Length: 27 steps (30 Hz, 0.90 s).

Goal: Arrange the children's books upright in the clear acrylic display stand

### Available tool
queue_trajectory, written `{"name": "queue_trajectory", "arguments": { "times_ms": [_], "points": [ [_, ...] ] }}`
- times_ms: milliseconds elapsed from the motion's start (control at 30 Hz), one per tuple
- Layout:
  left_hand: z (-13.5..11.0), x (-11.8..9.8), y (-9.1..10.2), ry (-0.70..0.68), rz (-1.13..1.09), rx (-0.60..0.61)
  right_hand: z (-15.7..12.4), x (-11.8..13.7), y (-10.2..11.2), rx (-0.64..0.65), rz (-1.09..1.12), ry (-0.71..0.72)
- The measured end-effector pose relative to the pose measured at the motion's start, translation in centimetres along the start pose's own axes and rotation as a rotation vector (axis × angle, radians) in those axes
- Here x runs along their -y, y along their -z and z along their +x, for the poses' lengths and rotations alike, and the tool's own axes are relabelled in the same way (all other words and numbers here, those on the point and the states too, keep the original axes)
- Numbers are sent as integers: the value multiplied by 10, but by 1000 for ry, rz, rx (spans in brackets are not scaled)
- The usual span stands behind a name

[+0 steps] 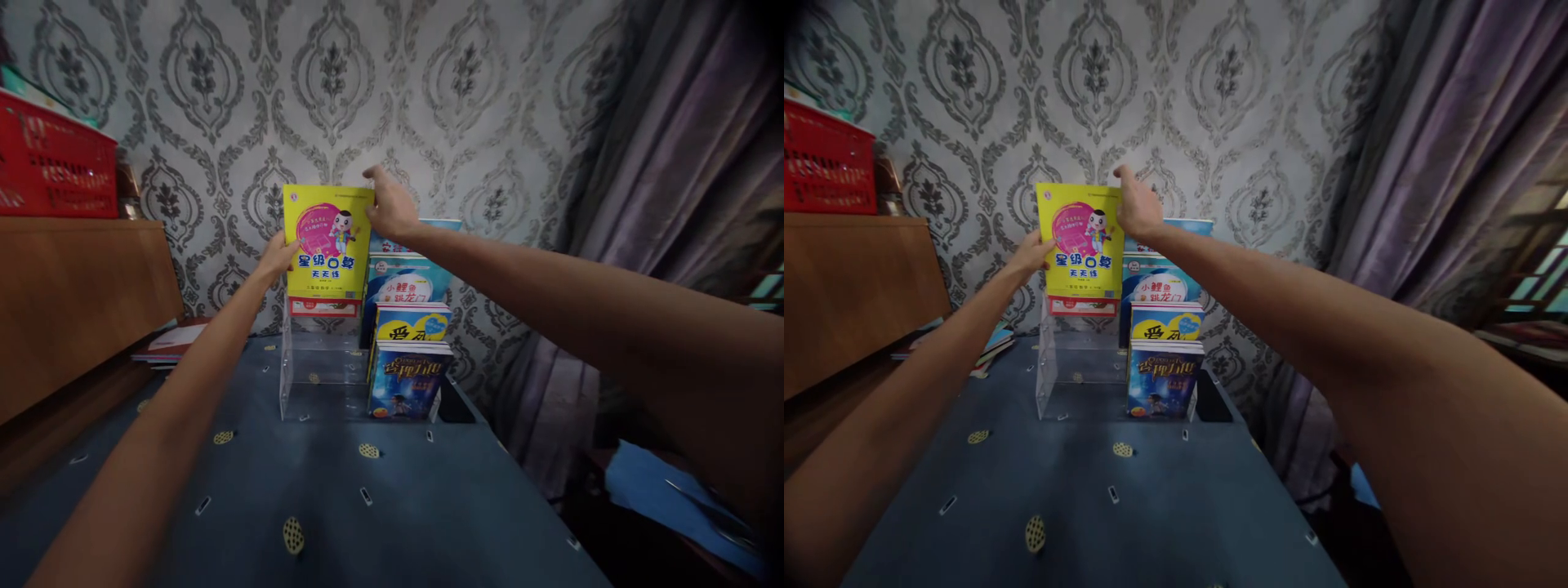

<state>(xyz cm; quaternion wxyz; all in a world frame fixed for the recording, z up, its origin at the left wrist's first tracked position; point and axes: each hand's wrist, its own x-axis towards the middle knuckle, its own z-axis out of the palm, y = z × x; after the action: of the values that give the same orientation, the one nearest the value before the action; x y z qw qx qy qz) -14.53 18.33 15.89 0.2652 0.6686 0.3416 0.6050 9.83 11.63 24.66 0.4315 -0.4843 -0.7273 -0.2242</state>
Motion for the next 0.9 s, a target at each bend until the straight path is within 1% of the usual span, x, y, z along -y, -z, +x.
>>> {"name": "queue_trajectory", "arguments": {
  "times_ms": [167, 367, 500, 700, 900],
  "points": [
    [0, -4, -5, 37, 56, -31, 9, -4, 1, 28, -53, 13],
    [-3, -8, -11, 72, 48, -69, 11, 4, 9, 126, -278, -17],
    [-4, -7, -13, 79, -1, -96, 13, 4, 8, 134, -287, 12],
    [-6, 9, -9, 110, -44, -70, 10, 5, 7, 220, -280, -3],
    [-13, 31, -9, 123, -97, -91, 5, 11, 3, 239, -273, -2]
  ]
}}
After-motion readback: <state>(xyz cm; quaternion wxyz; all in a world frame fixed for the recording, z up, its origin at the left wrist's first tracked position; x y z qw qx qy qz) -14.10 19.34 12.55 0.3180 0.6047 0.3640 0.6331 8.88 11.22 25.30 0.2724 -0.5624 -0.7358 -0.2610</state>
